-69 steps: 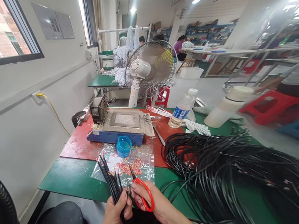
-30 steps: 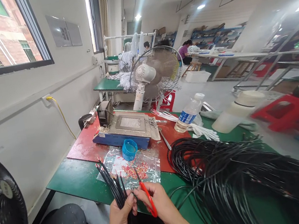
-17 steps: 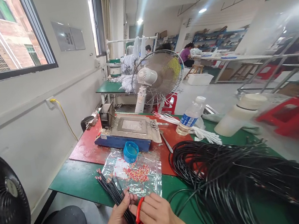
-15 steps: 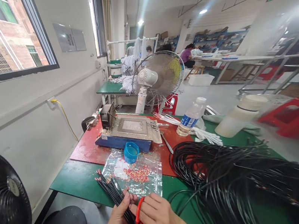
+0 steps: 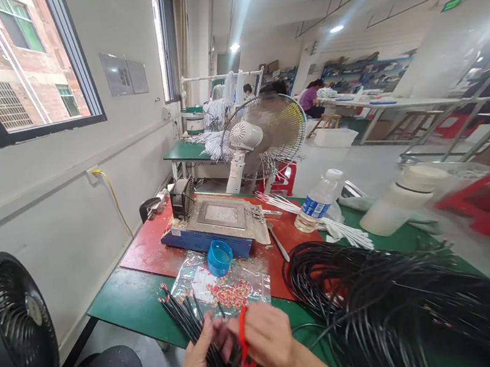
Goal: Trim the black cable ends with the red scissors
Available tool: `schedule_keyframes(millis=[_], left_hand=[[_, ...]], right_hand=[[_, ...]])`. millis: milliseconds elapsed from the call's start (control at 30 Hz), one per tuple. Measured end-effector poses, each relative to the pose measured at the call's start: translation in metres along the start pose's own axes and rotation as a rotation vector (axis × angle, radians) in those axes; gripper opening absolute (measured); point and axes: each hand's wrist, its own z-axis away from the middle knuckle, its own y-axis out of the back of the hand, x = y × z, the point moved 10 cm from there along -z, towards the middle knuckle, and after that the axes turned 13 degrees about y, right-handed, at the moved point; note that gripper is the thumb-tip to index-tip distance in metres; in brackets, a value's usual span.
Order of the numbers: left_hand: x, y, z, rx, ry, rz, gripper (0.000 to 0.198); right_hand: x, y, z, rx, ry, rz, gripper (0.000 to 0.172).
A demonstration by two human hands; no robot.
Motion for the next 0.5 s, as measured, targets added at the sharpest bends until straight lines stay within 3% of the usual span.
schedule_keyframes(millis=[100, 200, 267, 500], left_hand=[[0.023, 0.000, -0.004, -0.028, -0.206, -0.114, 0.038], [0.033, 0.000, -0.013, -0.071, -0.304, -0.234, 0.052], [0.034, 0.000, -0.020, -0.085, -0.323, -0.276, 0.051], [0.037, -0.009, -0.028, -0.135, -0.367, -0.328, 0.046]], right_hand=[[0.069, 0.016, 0.016, 0.172, -0.504, -0.058, 0.014], [0.125, 0.008, 0.044, 0.220, -0.970, -0.175, 0.022], [0.145, 0.000, 0.051, 0.219, -1.080, -0.221, 0.028], [0.175, -0.031, 0.058, 0.062, -1.123, -0.151, 0.030]])
